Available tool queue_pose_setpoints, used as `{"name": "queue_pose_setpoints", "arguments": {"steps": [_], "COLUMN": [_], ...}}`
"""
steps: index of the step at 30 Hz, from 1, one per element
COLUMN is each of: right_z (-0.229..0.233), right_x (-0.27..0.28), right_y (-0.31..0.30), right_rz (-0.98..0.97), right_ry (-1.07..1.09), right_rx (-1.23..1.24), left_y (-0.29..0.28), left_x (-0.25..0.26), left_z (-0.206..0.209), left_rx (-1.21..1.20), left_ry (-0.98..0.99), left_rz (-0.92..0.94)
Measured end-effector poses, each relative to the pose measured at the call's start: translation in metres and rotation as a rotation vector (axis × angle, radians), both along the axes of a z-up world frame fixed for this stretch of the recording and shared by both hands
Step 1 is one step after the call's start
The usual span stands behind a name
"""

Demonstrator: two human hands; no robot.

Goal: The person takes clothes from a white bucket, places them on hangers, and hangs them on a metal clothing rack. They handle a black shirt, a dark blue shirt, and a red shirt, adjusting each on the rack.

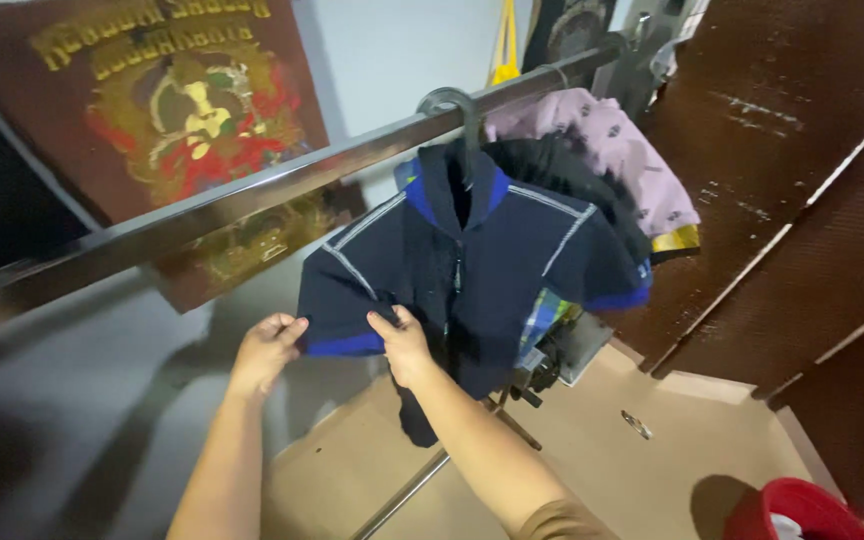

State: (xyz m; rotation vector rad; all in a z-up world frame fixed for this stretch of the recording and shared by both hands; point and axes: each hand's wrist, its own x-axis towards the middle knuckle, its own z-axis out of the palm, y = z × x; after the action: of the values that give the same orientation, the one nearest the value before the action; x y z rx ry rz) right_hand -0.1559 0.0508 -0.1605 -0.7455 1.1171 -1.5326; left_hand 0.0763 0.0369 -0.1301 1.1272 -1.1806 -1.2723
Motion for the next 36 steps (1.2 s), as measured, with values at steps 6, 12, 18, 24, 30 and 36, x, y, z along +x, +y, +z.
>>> {"name": "queue_pose_setpoints", "arguments": {"steps": [6,12,18,24,30,36], "right_z": [0.052,0.01,0.027,0.014,0.057,0.197], "right_x": [0.016,0.032,0.041,0.047,-0.011,-0.085], "right_y": [0.052,0.038,0.047,0.04,0.046,0.086], "right_rz": [0.202,0.353,0.421,0.317,0.135,-0.672], "right_ry": [-0.473,-0.416,-0.276,0.213,0.378,0.916], "right_rx": [0.026,-0.077,-0.04,0.008,-0.088,-1.034], "left_y": [0.02,0.021,0.039,0.034,0.042,0.053], "left_x": [0.012,0.007,-0.027,-0.032,-0.046,-0.098], "left_z": [0.012,0.007,0.008,0.024,0.041,0.056], "left_rx": [-0.048,-0.158,-0.032,-0.327,-0.249,-0.304], "left_ry": [-0.046,-0.244,0.531,-0.151,-0.289,-0.43], "left_rz": [-0.064,0.305,0.457,0.959,0.897,0.743]}}
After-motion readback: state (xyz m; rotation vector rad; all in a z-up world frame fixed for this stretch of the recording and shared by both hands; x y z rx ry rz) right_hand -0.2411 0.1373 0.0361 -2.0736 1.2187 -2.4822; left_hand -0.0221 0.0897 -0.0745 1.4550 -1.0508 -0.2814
